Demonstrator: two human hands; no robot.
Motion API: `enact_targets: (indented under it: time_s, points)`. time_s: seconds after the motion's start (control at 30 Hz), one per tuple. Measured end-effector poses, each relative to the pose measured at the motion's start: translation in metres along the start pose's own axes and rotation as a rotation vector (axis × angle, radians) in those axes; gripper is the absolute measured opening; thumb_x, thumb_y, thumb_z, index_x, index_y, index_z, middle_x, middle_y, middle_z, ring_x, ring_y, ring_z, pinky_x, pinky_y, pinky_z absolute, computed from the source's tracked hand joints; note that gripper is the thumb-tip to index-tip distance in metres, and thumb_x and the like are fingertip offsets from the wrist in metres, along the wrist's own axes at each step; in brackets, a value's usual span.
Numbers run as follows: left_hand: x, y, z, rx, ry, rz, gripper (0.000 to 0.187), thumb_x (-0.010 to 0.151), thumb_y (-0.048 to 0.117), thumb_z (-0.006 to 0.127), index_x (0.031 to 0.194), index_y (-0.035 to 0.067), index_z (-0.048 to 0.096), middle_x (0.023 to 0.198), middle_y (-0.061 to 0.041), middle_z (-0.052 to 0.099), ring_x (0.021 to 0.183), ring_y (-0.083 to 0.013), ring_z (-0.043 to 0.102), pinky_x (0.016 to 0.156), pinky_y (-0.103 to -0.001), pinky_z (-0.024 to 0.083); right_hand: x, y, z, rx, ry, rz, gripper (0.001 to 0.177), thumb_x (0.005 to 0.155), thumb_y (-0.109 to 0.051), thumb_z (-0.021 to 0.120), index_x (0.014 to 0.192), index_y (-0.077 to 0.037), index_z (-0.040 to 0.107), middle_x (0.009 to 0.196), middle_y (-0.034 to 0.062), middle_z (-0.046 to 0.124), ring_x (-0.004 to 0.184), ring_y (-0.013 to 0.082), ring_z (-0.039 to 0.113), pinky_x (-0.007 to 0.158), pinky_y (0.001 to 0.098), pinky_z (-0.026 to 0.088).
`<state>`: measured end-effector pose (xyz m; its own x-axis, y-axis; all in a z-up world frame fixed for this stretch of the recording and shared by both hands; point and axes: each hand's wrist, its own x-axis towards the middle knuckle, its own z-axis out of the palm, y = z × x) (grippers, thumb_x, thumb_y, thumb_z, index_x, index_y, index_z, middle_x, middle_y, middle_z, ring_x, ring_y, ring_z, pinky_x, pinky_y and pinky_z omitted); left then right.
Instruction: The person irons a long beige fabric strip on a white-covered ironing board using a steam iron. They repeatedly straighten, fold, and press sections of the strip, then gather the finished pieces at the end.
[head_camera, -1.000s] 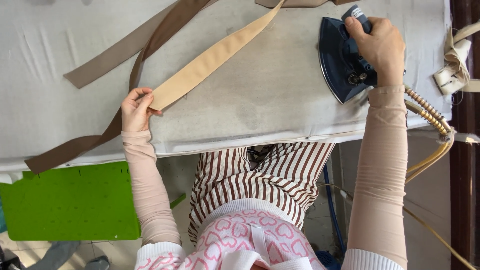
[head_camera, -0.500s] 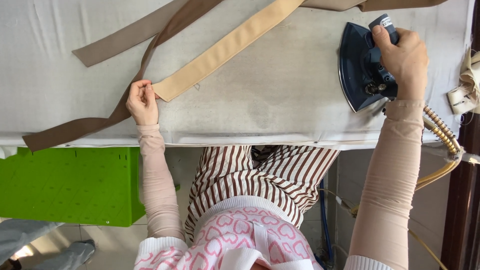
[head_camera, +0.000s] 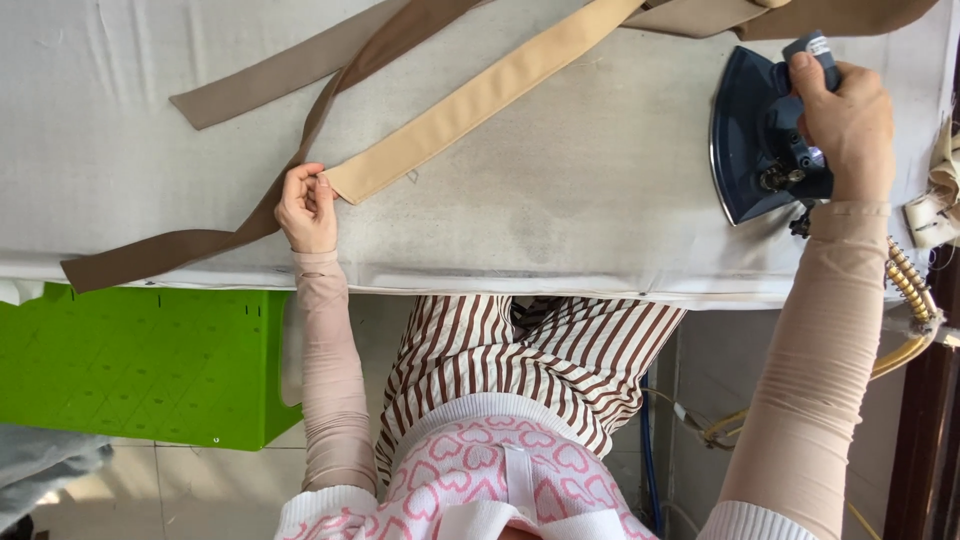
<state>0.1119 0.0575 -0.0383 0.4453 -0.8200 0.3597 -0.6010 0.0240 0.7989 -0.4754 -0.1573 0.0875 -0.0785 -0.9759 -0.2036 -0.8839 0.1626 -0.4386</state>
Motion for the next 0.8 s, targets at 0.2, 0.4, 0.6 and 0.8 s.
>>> enact_targets:
  time_s: [0.2, 0.4, 0.6, 0.8]
  points:
    - [-0.001, 0.005, 0.000, 0.014, 0.006, 0.042, 0.011, 0.099, 0.011, 0.059, 0.103, 0.003, 0.065, 0.068, -0.002, 0.059, 0.054, -0.0109, 0.046, 0.050, -0.027, 0.038, 0.035, 0.048, -0.006, -0.065, 0.119, 0.005, 0.063, 0.122, -0.062, 0.051, 0.087, -0.010, 0.060, 0.072, 0.0123, 0.064, 0.072, 0.0315, 0.060, 0.068, 0.0472, 0.044]
    - [-0.002, 0.010, 0.001, 0.065, 0.036, 0.052, 0.009, 0.097, 0.009, 0.061, 0.101, 0.003, 0.068, 0.071, -0.003, 0.059, 0.057, -0.0127, 0.047, 0.052, -0.028, 0.039, 0.052, 0.056, -0.019, -0.051, 0.196, 0.151, 0.058, 0.113, -0.073, 0.046, 0.097, -0.021, 0.066, 0.067, 0.0019, 0.062, 0.071, 0.0219, 0.062, 0.071, 0.0452, 0.045]
    - [-0.003, 0.005, 0.003, 0.089, 0.049, 0.067, 0.005, 0.094, 0.006, 0.065, 0.099, 0.004, 0.066, 0.073, -0.004, 0.060, 0.057, -0.0133, 0.050, 0.053, -0.028, 0.042, 0.077, 0.088, -0.013, -0.087, 0.294, 0.092, 0.067, 0.112, -0.075, 0.049, 0.095, -0.013, 0.069, 0.076, 0.0074, 0.070, 0.072, 0.0301, 0.067, 0.066, 0.0502, 0.048]
    - [-0.007, 0.010, -0.012, -0.106, 0.081, -0.002, 0.007, 0.098, 0.009, 0.061, 0.100, 0.003, 0.062, 0.089, -0.006, 0.065, 0.074, -0.0141, 0.060, 0.065, -0.025, 0.046, 0.110, 0.119, -0.006, -0.155, 0.251, 0.033, 0.074, 0.117, -0.071, 0.049, 0.100, -0.004, 0.076, 0.083, 0.0273, 0.069, 0.084, 0.0434, 0.067, 0.065, 0.0542, 0.046]
